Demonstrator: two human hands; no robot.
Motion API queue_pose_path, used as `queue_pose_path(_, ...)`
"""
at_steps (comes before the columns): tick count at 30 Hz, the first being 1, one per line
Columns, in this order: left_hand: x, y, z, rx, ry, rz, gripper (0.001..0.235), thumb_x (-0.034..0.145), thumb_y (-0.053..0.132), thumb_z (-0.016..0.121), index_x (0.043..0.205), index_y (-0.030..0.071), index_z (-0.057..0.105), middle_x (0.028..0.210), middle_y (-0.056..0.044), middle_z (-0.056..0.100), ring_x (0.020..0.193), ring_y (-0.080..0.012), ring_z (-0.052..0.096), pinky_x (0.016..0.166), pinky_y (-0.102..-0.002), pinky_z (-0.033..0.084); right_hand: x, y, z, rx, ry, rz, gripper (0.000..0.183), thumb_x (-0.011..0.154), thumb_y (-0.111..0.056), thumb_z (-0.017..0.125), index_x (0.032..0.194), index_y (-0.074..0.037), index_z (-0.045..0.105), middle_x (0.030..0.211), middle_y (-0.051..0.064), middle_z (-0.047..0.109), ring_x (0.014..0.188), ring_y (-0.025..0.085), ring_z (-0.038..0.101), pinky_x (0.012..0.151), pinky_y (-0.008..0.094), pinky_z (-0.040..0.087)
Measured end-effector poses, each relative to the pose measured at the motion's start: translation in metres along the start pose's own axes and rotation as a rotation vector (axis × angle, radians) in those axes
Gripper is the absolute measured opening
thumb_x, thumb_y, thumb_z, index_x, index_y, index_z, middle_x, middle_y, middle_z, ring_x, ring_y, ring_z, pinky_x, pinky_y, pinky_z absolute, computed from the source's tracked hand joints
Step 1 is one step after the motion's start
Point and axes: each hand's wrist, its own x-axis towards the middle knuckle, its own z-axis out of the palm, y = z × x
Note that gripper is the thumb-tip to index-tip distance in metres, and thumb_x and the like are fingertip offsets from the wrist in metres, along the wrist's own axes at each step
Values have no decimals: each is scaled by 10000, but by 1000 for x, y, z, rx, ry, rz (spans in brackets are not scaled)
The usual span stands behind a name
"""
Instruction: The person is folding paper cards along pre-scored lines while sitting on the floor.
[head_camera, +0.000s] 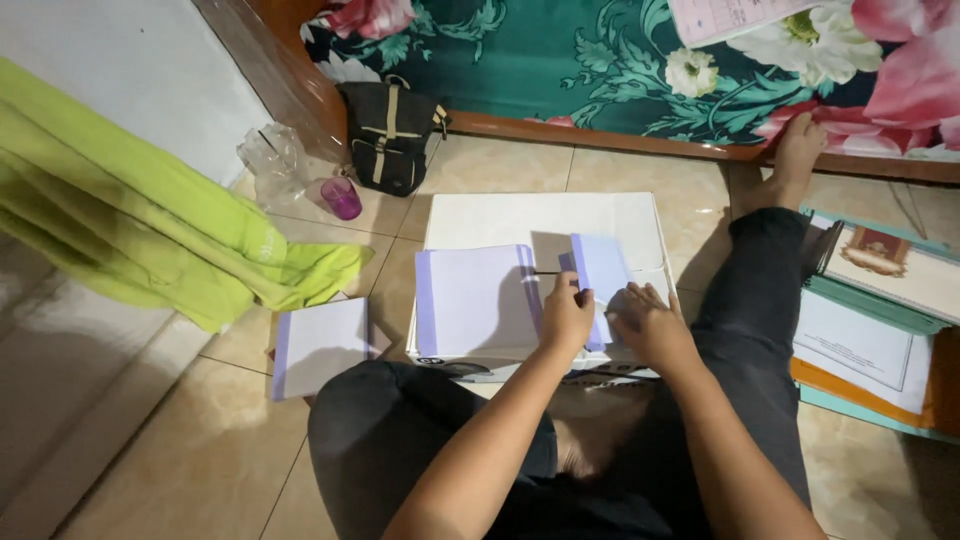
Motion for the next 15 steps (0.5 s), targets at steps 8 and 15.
queue_pose_path(8,-11,-5,-54,-485,129,10,262,944,261,682,1104,56,720,1058,-185,756,1047,-322,721,895,-429,576,-9,-73,-27,354,53,178,640,883,-461,694,1420,-120,620,1188,177,731,1136,356,682,957,496,544)
queue_pose_path(15,16,-112,-160,-44,492,18,184,928,276,649,1016,144,742,927,-118,776,905,-319,751,779,-437,595,22,-124,-11,438,-39,216,528,913,-270,691,1409,-125,585,932,155,784,992,367,741,871,528,568)
